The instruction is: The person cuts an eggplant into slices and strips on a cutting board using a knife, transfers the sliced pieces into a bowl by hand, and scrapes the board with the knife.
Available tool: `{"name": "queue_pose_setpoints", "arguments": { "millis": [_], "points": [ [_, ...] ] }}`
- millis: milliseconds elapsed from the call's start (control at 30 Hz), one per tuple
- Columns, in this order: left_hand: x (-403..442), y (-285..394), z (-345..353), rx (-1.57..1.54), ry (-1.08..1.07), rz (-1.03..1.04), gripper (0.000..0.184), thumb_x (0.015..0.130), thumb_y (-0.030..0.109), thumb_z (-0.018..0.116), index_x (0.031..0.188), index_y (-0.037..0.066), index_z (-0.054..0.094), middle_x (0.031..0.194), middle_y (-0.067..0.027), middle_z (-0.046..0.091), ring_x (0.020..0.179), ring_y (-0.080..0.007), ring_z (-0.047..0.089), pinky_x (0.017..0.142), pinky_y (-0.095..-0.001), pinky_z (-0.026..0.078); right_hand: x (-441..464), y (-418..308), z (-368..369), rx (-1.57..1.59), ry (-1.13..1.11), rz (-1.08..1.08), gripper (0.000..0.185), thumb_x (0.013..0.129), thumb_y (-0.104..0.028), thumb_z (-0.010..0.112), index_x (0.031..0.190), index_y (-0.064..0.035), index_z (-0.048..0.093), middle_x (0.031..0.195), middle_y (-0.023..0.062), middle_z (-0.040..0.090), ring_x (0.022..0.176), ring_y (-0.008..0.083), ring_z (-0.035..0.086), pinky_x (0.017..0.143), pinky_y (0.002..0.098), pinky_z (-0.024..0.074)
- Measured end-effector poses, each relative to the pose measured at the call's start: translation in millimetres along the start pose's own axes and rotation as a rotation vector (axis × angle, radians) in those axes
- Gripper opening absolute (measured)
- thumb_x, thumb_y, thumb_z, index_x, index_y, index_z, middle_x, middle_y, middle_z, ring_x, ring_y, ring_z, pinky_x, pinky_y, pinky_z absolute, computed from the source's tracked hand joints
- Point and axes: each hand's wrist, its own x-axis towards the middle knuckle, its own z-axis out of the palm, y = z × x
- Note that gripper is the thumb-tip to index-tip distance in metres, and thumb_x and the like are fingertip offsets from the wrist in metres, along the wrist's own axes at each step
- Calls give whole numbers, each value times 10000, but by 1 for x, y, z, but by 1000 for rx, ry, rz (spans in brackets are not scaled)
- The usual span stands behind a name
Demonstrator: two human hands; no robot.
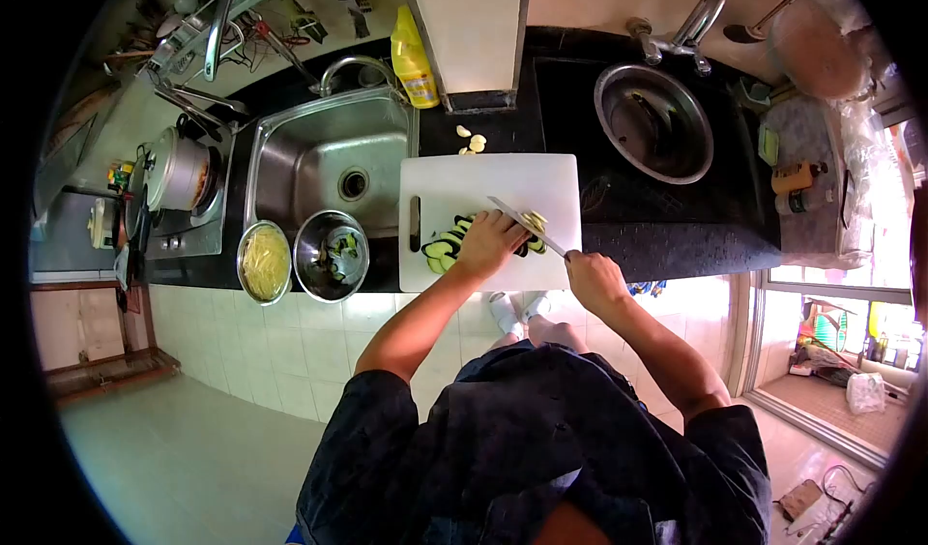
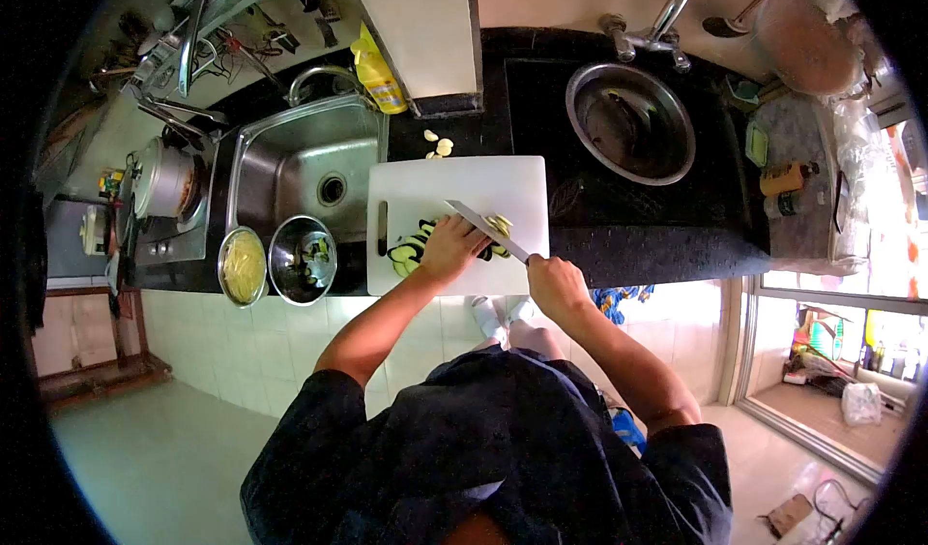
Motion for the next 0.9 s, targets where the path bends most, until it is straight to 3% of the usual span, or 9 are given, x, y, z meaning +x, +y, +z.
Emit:
{"name": "queue_pose_setpoints", "arguments": {
  "millis": [67, 200, 300, 600, 767, 900],
  "points": [
    [-3, -1, 1, 53, -79, -36, 150, 904, 249, 707, 997, 133, 724, 961, -41, 642, 937, -250, 598, 831, -414, 452, 8, 12, 22, 0, 33, 0, 280, 1003, -208, 512, 974, 16, 677, 828, 285, 704, 774, 466, 707, 735, 549, 568],
    [1, -1, -3, 26, 69, 59, 139, 910, 252, 693, 983, 139, 723, 967, -40, 654, 910, -244, 601, 796, -395, 442, 8, -1, -2, -47, -11, -15, 216, 935, -119, 499, 949, 32, 653, 834, 290, 710, 788, 451, 723, 741, 542, 578],
    [0, 3, -5, 13, 6, -12, 134, 902, 257, 696, 977, 149, 720, 977, -27, 659, 918, -239, 600, 789, -396, 439, 11, -3, 8, 16, 9, 0, 221, 940, -119, 490, 945, 20, 662, 857, 301, 708, 808, 454, 722, 752, 548, 575],
    [-2, 0, 1, 44, -10, -4, 115, 897, 253, 697, 947, 153, 723, 906, -24, 630, 898, -229, 591, 783, -398, 432, -1, -18, -19, 65, 27, 14, 275, 988, -194, 497, 967, 22, 667, 861, 297, 705, 822, 471, 711, 773, 554, 565],
    [-2, 3, -6, 0, -54, -20, 116, 900, 250, 698, 950, 148, 721, 912, -23, 631, 904, -229, 589, 781, -394, 431, 16, -2, 21, 87, 33, 25, 293, 996, -215, 502, 947, 17, 675, 848, 302, 702, 816, 470, 710, 774, 555, 565],
    [3, -3, -3, 37, -44, 2, 132, 900, 253, 701, 971, 144, 724, 929, -29, 642, 904, -233, 593, 789, -396, 436, 16, -2, 8, 68, 34, 3, 314, 1000, -231, 514, 911, 21, 680, 840, 302, 702, 809, 471, 709, 771, 554, 566]
  ]
}}
